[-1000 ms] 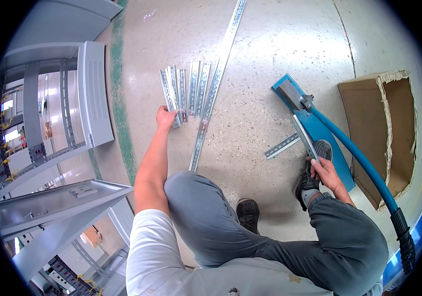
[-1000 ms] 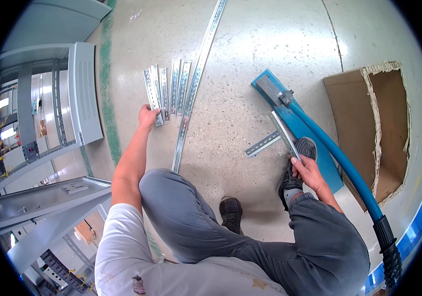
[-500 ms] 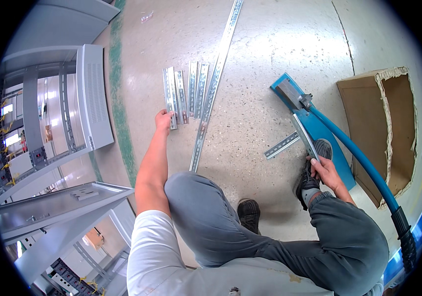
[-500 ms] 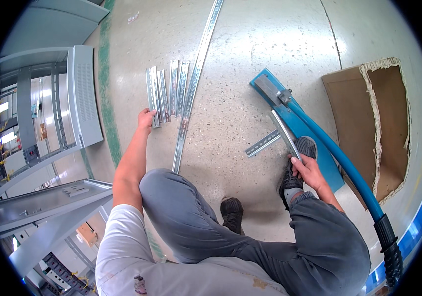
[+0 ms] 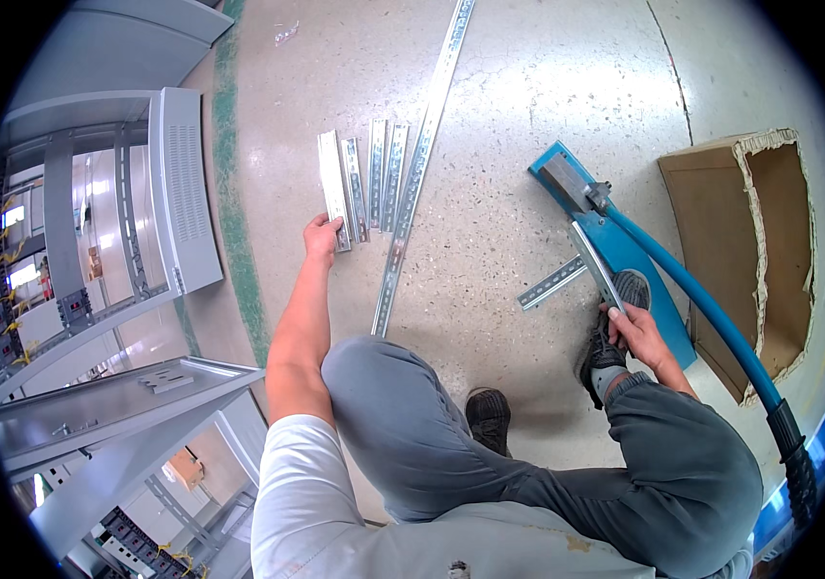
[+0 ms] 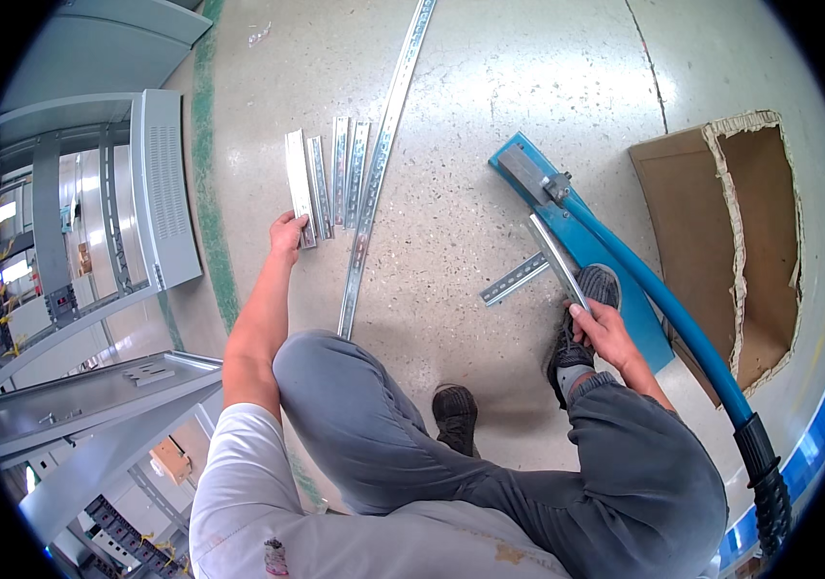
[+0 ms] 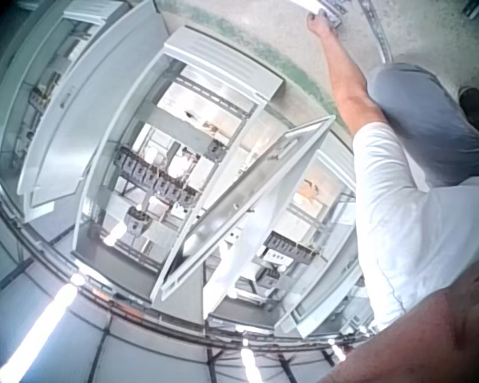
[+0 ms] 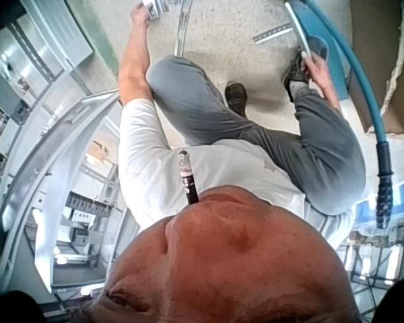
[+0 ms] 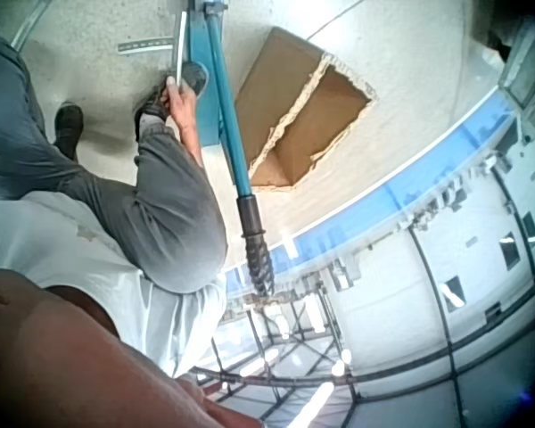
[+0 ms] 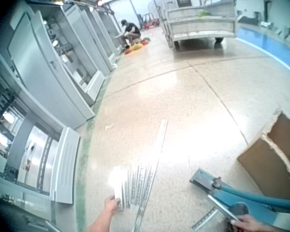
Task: The person sits on the floor and uses a manual metal shear to cut long perforated metal rails into shorter segments. The person repeatedly positions the rails in the shear, cuts them, and places the cut pieces into a nearby cardboard box.
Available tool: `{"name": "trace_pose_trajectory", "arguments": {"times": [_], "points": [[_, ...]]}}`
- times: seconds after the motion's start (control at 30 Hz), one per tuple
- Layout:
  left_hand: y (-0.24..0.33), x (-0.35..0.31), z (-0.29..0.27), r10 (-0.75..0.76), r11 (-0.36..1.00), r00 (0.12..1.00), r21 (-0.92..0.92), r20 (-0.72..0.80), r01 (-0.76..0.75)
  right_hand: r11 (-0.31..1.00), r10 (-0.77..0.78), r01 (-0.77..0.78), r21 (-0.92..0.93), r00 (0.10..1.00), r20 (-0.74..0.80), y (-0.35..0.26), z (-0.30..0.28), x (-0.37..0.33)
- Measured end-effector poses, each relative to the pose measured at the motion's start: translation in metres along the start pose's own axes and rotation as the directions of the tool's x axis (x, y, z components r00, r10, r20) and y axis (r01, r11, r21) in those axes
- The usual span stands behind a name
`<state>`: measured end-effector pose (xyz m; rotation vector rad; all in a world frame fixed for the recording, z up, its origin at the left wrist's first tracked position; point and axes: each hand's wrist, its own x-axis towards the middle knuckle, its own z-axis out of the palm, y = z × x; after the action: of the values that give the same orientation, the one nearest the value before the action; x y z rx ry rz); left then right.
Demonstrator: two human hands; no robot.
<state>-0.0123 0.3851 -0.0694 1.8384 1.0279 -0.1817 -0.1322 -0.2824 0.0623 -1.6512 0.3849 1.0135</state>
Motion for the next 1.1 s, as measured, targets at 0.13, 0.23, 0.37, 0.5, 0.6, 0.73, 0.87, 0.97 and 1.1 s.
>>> {"name": "trace_pose_trajectory", "arguments": {"times": [0.13,0.23,0.37,0.5,0.6,0.73,0.87,0.97,1.1], "points": [[0.012,-0.011,0.002,-0.041,0.999,0.999,0.033,0.006,0.041,1.0,-0.004,0.004,0.001,1.0,-0.005,0.0,0.001,0.0],[0.013,-0.013,-0.002,-0.03,0.999,1.0,0.029,0.002,0.03,1.0,-0.014,0.014,-0.008,1.0,0.003,0.001,0.002,0.002],[0.013,-0.015,-0.002,-0.051,0.997,0.999,0.062,0.006,0.05,1.0,-0.021,0.021,0.0,1.0,0.004,0.001,0.002,0.002],[0.015,-0.01,-0.005,0.025,0.97,1.0,0.242,0.006,-0.026,0.998,-0.046,0.045,0.032,0.999,0.028,0.006,0.001,0.002],[-0.001,0.0,-0.02,-0.029,0.957,0.995,0.29,0.094,0.0,1.0,-0.028,0.028,-0.01,0.999,0.036,0.016,-0.004,0.008],[0.014,-0.012,0.0,-0.085,0.977,0.989,0.205,0.119,0.06,0.999,0.008,-0.009,0.035,1.0,0.023,0.006,-0.008,0.003],[0.02,-0.011,-0.005,-0.109,0.982,0.98,0.169,0.169,0.08,0.991,0.011,-0.02,0.136,0.998,0.069,0.0,-0.008,0.002],[0.02,-0.01,-0.009,-0.146,0.98,0.967,0.168,0.21,0.111,0.968,-0.012,-0.013,0.249,0.995,0.101,-0.012,-0.003,0.003],[0.031,-0.014,-0.018,-0.129,0.99,0.965,0.078,0.228,0.114,0.976,0.004,-0.032,0.217,0.992,0.128,-0.021,-0.003,0.006]]}}
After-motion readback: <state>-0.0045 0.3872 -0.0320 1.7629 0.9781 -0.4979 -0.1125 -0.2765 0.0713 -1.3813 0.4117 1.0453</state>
